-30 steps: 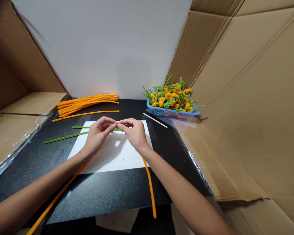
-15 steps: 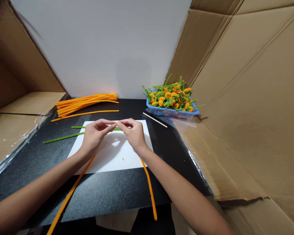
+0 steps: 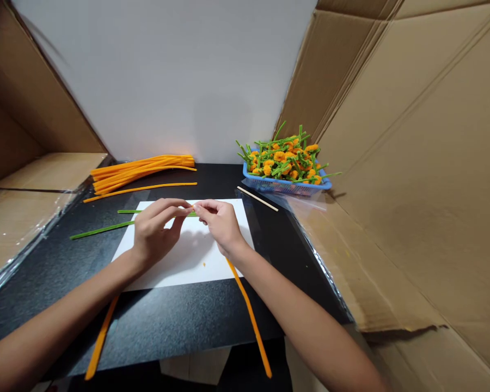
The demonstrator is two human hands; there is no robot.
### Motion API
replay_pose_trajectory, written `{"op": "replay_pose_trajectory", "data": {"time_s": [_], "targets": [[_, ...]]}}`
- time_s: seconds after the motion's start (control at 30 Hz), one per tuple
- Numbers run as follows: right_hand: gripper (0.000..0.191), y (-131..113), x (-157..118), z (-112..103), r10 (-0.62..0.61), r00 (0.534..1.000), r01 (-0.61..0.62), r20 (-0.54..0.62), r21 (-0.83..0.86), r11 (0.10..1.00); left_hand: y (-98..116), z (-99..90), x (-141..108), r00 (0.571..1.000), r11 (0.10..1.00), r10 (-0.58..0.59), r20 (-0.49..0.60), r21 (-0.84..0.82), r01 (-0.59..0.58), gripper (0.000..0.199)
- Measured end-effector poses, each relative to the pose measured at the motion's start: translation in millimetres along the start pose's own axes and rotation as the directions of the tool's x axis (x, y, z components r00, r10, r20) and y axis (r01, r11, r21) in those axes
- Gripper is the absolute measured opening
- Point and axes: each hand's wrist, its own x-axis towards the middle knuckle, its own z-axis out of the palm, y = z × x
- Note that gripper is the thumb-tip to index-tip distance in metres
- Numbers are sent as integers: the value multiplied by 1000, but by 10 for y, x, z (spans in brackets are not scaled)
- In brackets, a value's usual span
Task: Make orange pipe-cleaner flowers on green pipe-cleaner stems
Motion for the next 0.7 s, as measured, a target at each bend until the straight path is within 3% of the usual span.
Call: {"op": "replay_pose_trajectory", "data": {"time_s": [0.2, 0.43, 0.6, 0.7], "targets": [[23, -14, -2, 25, 76, 996, -81, 36, 151, 985, 34, 9, 15, 998, 999, -21, -63, -28, 20, 8], [21, 24, 0, 32, 104, 995, -103, -1, 151, 983, 87, 31, -16, 996, 998, -54, -74, -29, 52, 11], [17, 34, 13, 16, 90, 996, -91, 6, 109, 990, 74, 38, -15, 995, 998, 16, -102, 61, -9, 13], [12, 18, 23, 7, 22, 999, -20, 26, -54, 998, 28, 50, -17, 977, 969, 168, -131, 206, -139, 11]]}}
